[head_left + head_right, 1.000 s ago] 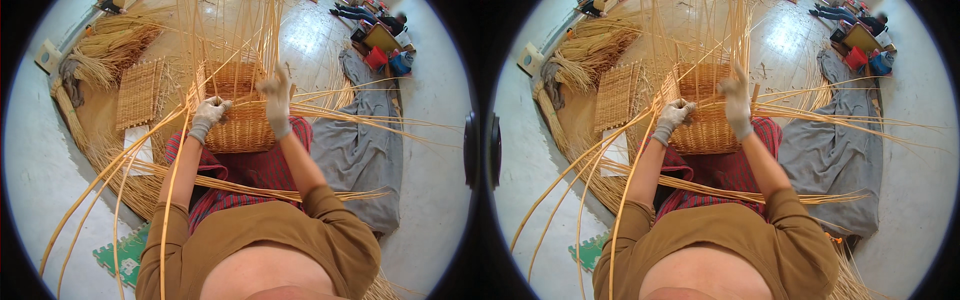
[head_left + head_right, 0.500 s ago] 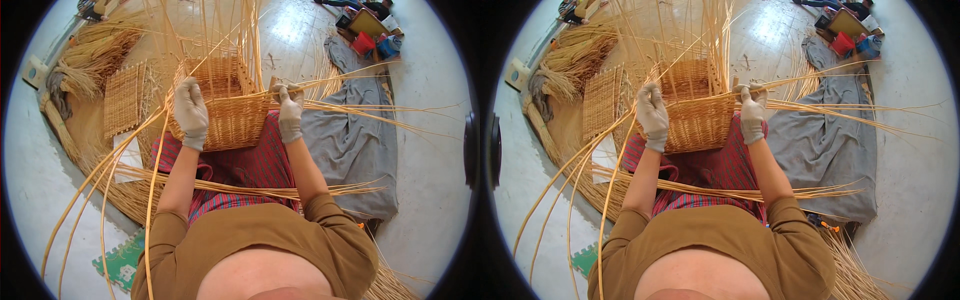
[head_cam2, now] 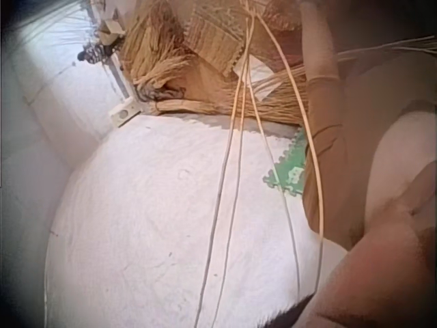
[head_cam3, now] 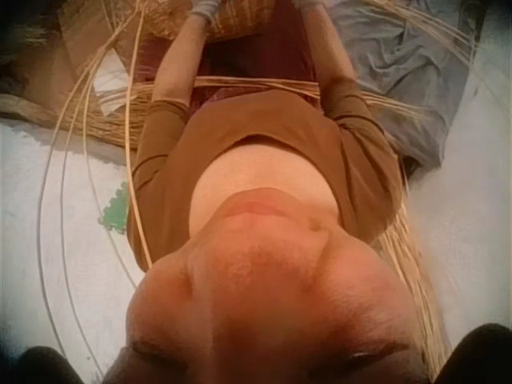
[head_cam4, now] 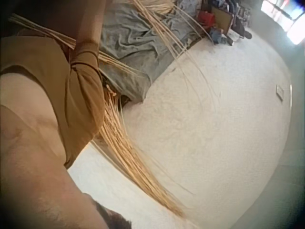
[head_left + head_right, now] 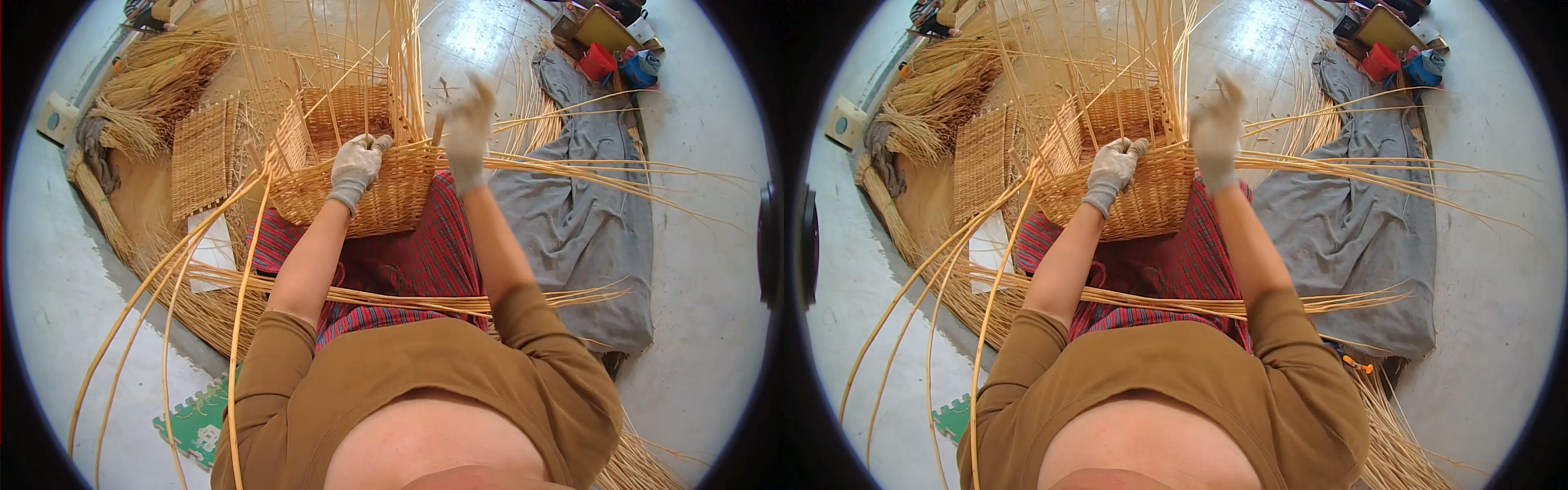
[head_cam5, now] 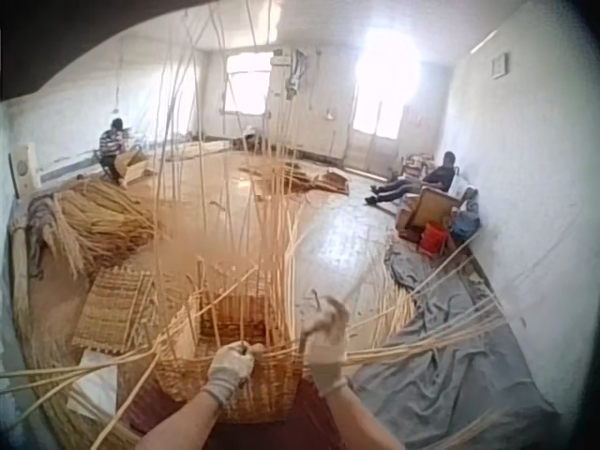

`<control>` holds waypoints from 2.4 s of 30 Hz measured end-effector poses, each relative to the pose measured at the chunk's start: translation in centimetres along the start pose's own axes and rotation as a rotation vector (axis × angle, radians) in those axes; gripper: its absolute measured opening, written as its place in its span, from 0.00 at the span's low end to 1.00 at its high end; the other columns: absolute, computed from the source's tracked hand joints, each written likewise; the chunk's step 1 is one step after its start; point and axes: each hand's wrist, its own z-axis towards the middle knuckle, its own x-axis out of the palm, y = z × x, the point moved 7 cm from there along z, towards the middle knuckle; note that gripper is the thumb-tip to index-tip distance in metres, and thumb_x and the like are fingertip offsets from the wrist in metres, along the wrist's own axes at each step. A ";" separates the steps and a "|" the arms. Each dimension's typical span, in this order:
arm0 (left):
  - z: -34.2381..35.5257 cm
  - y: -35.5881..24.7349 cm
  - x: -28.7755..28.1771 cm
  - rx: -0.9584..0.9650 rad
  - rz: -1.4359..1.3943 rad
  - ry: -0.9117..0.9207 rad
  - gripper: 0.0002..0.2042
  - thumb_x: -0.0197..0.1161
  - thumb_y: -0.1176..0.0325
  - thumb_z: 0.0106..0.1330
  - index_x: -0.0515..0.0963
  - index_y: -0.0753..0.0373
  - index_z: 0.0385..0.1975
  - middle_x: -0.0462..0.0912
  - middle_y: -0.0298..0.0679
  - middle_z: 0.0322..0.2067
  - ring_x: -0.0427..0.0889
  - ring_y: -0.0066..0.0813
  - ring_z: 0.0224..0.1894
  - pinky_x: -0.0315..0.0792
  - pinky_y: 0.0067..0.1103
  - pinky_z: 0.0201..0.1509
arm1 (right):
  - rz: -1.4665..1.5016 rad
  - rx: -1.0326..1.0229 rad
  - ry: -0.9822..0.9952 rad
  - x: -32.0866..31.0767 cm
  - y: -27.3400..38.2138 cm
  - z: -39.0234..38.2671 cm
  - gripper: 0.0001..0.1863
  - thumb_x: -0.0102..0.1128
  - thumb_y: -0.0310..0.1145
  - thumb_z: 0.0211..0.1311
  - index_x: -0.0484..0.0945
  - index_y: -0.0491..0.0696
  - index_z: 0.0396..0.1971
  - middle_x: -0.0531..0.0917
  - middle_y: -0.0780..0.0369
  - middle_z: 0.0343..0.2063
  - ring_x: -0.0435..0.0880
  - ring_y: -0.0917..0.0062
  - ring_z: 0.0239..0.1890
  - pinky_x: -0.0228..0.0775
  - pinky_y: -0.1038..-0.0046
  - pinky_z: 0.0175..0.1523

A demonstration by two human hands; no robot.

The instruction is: Weaving a large wicker or willow basket while sitting on the floor.

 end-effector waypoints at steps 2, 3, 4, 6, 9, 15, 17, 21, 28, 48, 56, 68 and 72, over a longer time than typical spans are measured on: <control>-0.2 -0.8 0.7 0.030 -0.230 0.043 0.16 0.67 0.52 0.71 0.81 0.61 0.40 0.80 0.37 0.20 0.80 0.25 0.17 0.74 0.25 0.20 | -0.110 0.116 -0.134 -4.9 -1.3 -4.1 0.10 0.46 0.26 0.78 0.69 0.45 0.54 0.79 0.62 0.32 0.78 0.81 0.30 0.80 0.73 0.39; -0.3 -0.8 0.8 -0.011 -0.322 0.028 0.15 0.69 0.55 0.70 0.80 0.62 0.40 0.81 0.38 0.22 0.80 0.25 0.17 0.74 0.25 0.20 | 0.311 0.603 -0.228 -6.2 -4.1 -7.3 0.07 0.45 0.28 0.80 0.70 0.45 0.51 0.79 0.62 0.31 0.77 0.82 0.28 0.78 0.74 0.35; -0.3 -1.6 0.9 0.049 -0.522 0.003 0.14 0.70 0.57 0.69 0.80 0.63 0.41 0.81 0.39 0.24 0.80 0.25 0.17 0.74 0.25 0.19 | 0.242 0.633 -0.205 -6.9 -3.7 -8.0 0.07 0.45 0.31 0.81 0.71 0.45 0.49 0.80 0.62 0.29 0.79 0.80 0.29 0.78 0.73 0.37; 0.0 -2.5 1.2 0.079 -0.565 -0.064 0.16 0.73 0.60 0.67 0.77 0.65 0.43 0.82 0.42 0.26 0.80 0.26 0.19 0.72 0.25 0.15 | 0.171 0.628 -0.135 -6.6 -1.7 -8.2 0.10 0.46 0.35 0.82 0.73 0.45 0.46 0.83 0.60 0.28 0.83 0.76 0.30 0.79 0.72 0.40; 0.7 -2.3 1.6 -0.015 -0.444 -0.126 0.22 0.77 0.56 0.62 0.77 0.68 0.40 0.84 0.41 0.29 0.74 0.24 0.12 0.70 0.27 0.13 | 0.156 0.494 0.140 -3.5 3.0 -6.4 0.11 0.47 0.38 0.82 0.75 0.46 0.45 0.85 0.60 0.29 0.86 0.75 0.33 0.80 0.73 0.38; -6.2 2.9 -2.4 0.644 -0.307 -0.443 0.12 0.70 0.72 0.67 0.79 0.62 0.48 0.82 0.40 0.43 0.82 0.28 0.36 0.80 0.24 0.41 | 0.129 1.141 0.110 -5.4 0.2 -12.4 0.15 0.56 0.39 0.77 0.75 0.43 0.51 0.84 0.56 0.46 0.86 0.71 0.45 0.81 0.71 0.34; -8.6 8.7 -6.6 0.600 -0.226 -0.744 0.09 0.69 0.78 0.63 0.81 0.64 0.42 0.82 0.40 0.35 0.80 0.29 0.37 0.76 0.23 0.46 | -0.127 0.975 0.183 -5.5 -1.0 -14.6 0.18 0.61 0.38 0.73 0.73 0.41 0.52 0.82 0.55 0.49 0.85 0.69 0.49 0.81 0.67 0.46; -6.2 17.7 -12.5 0.108 -0.077 -0.841 0.26 0.72 0.65 0.64 0.73 0.69 0.60 0.80 0.56 0.53 0.79 0.53 0.56 0.73 0.35 0.62 | -0.473 0.815 0.035 -4.1 -5.5 -16.2 0.17 0.69 0.33 0.66 0.71 0.42 0.45 0.81 0.61 0.37 0.81 0.73 0.39 0.74 0.68 0.49; -6.9 15.2 -13.8 0.047 -0.090 -0.579 0.36 0.67 0.52 0.70 0.67 0.72 0.69 0.75 0.56 0.65 0.74 0.48 0.67 0.66 0.31 0.71 | -0.014 0.873 -0.283 -3.1 -7.5 -15.0 0.12 0.66 0.37 0.72 0.75 0.44 0.42 0.79 0.68 0.34 0.75 0.83 0.37 0.71 0.76 0.47; -12.4 10.2 -13.7 0.364 -1.062 -0.127 0.18 0.56 0.61 0.79 0.73 0.63 0.62 0.83 0.33 0.41 0.80 0.23 0.39 0.78 0.21 0.49 | 0.272 -0.276 1.152 20.8 25.2 -8.0 0.17 0.56 0.34 0.67 0.82 0.61 0.54 0.88 0.58 0.38 0.87 0.62 0.44 0.80 0.64 0.52; -13.0 14.2 -11.7 0.353 -0.314 -0.433 0.09 0.60 0.75 0.75 0.81 0.67 0.50 0.83 0.35 0.42 0.80 0.20 0.35 0.77 0.18 0.43 | 0.759 0.839 0.065 9.4 0.0 -6.6 0.09 0.51 0.36 0.79 0.73 0.54 0.54 0.86 0.61 0.37 0.89 0.66 0.45 0.86 0.63 0.53; -3.4 3.8 -10.3 0.158 0.078 -0.107 0.12 0.51 0.59 0.81 0.75 0.50 0.58 0.86 0.46 0.42 0.83 0.34 0.35 0.77 0.32 0.43 | -0.179 0.464 0.729 14.7 5.5 0.7 0.19 0.54 0.27 0.74 0.69 0.56 0.62 0.83 0.53 0.48 0.88 0.58 0.41 0.85 0.62 0.48; -2.7 4.1 -10.5 0.250 0.014 -0.255 0.12 0.51 0.56 0.81 0.76 0.55 0.47 0.82 0.42 0.31 0.82 0.33 0.30 0.76 0.31 0.37 | -0.281 -0.331 0.469 23.5 9.0 6.1 0.28 0.54 0.27 0.74 0.66 0.59 0.72 0.84 0.56 0.49 0.86 0.64 0.49 0.78 0.70 0.60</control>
